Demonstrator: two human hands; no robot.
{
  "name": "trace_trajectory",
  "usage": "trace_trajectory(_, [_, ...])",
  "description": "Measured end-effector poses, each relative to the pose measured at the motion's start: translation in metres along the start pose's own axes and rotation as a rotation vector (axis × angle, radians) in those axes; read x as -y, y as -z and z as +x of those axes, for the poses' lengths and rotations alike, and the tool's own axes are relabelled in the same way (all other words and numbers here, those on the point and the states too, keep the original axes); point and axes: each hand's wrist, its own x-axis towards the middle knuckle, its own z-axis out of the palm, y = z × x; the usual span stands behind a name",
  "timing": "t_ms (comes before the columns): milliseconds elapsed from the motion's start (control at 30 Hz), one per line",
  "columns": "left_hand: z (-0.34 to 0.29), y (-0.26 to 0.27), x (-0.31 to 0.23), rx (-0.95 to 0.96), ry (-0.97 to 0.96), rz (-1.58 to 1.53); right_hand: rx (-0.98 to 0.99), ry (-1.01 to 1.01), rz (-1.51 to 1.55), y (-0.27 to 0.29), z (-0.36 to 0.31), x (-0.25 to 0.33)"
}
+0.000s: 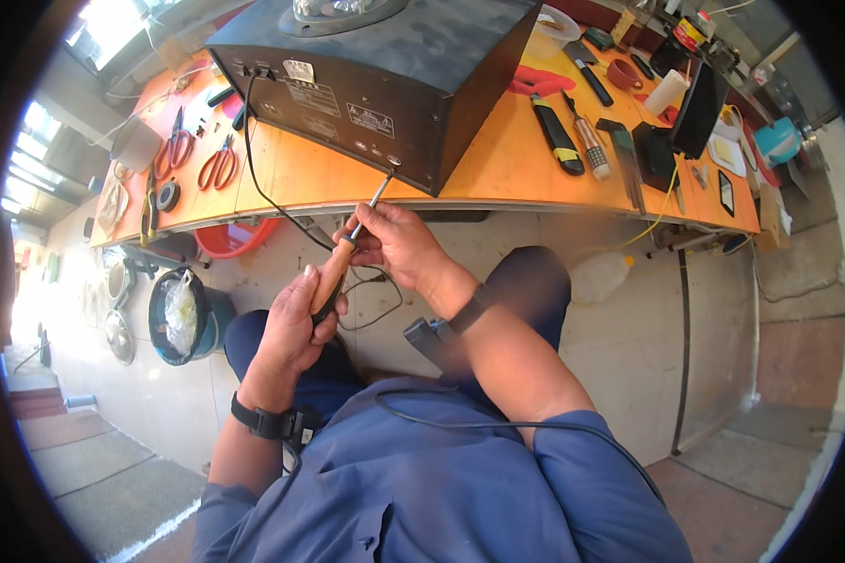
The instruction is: The person uses a screwdriver to remove screws from the back panel of a black electronic device. After removing the screws, they lift off the back cover to reveal the internal circuit board and wiring.
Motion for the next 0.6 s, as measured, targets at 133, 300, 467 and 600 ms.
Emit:
trace_trajectory(133, [0.006,-0.004,0.017,-0.295,-0.709,1.039,-0.012,0.018,0.025,0.0,-0.001,-0.001])
trace_trajectory(300, [0.009,-0.003,0.023,-0.244,-0.645,0.904,-0.003,0.013,0.022,-0.001,-0.003,0.0])
trace_trajectory(467, [0.003,0.002,0.011,0.058,0.056,-0.211,-0.015,0.026,0.018,-0.003,-0.001,0.001])
trace_trajectory(600, [0.001,-0.008,0.019,-0.261,-0.781,1.191,-0.026,0.029,0.02,-0.004,-0.003,0.002])
